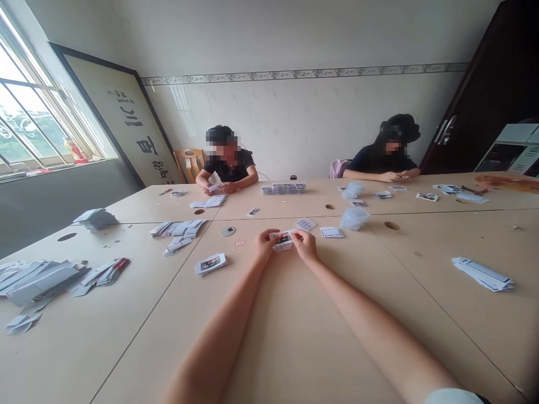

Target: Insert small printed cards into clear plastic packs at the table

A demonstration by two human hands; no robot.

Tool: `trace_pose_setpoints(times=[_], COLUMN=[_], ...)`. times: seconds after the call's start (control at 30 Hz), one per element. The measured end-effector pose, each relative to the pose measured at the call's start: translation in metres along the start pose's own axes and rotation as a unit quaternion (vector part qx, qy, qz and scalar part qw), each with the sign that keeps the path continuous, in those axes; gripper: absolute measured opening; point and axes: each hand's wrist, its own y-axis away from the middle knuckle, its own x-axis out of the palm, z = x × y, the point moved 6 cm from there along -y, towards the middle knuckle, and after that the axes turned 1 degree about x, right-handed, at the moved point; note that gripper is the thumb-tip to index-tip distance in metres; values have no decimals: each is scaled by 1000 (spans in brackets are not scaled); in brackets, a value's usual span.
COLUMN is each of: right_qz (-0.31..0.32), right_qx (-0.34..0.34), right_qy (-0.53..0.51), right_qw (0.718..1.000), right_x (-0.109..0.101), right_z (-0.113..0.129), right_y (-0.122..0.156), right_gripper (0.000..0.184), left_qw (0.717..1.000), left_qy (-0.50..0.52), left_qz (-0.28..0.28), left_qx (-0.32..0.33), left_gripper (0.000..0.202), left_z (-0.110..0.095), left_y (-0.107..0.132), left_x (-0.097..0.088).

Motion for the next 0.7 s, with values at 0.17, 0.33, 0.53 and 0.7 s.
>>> trace_pose_setpoints(times=[0.17,0.33,0.53,0.7], right_qz=[46,71,73,87], right_qx=[52,92,120,118], right_qy=[-78,-145,-201,-225], right_qw=[995,983,969,963], right_x=[7,16,20,22], right_z=[-9,-13,-16,-13], right_y=[-3,0,2,4], right_gripper=[29,30,28,25], left_qw=[999,992,986,983], left_qy=[-13,-71,-115,-122], left_qz=[-26,-87,-66,-54], left_qx=[18,59,101,125], left_gripper=[33,29,25,27], left_z=[-2,-12,-22,-29], left_y=[0,5,10,14], left_x=[-4,-8,-3,-2])
